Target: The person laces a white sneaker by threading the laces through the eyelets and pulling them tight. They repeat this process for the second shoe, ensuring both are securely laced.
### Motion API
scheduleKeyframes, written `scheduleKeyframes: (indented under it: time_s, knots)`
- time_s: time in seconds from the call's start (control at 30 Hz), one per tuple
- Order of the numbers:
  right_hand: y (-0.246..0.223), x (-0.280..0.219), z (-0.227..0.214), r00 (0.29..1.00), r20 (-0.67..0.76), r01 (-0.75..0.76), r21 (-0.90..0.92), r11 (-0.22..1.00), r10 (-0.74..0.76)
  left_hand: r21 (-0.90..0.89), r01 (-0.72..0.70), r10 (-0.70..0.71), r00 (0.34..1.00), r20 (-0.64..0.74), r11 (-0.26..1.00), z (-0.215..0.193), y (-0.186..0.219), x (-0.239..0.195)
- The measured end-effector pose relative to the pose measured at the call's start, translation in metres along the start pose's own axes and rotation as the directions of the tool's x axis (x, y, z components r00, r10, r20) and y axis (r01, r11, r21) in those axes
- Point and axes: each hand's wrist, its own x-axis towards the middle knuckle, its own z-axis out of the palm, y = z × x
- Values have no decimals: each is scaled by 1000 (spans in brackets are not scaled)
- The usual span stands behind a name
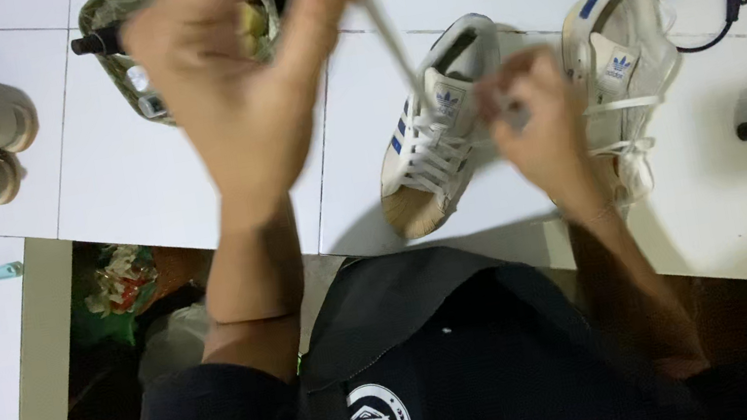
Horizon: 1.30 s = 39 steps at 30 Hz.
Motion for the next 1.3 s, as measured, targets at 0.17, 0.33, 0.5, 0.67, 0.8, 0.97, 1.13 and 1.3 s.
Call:
scheduleKeyframes:
  time_s: [0.17,0.33,0.5,0.67,0.8,0.97,1.13,1.3]
  knots:
    - [20,-52,43,875,395,-162,-307,938,280,123,57,-29,976,-216,991,-19,-45,-5]
    - [-10,-40,48,943,264,-63,-452,890,201,153,267,-281,956,78,951,15,-131,-70]
    - [-2,-44,66,979,172,-18,-445,896,106,440,181,-432,692,578,880,50,-119,-114]
    - [2,-49,68,954,133,-227,-268,936,269,476,-112,-273,696,664,872,63,-129,-129]
    - [-5,-44,65,945,117,-273,-225,935,304,474,-191,-202,724,660,860,71,-131,-128]
    - [-10,-43,67,952,112,-220,-392,893,283,501,-289,-193,681,707,816,74,-134,-127]
    - [-13,-40,71,956,97,-217,-396,892,275,515,-268,-266,616,741,814,76,-143,-124]
    - [0,-41,68,896,193,-324,-331,886,400,561,-308,-326,566,758,769,82,-144,-126]
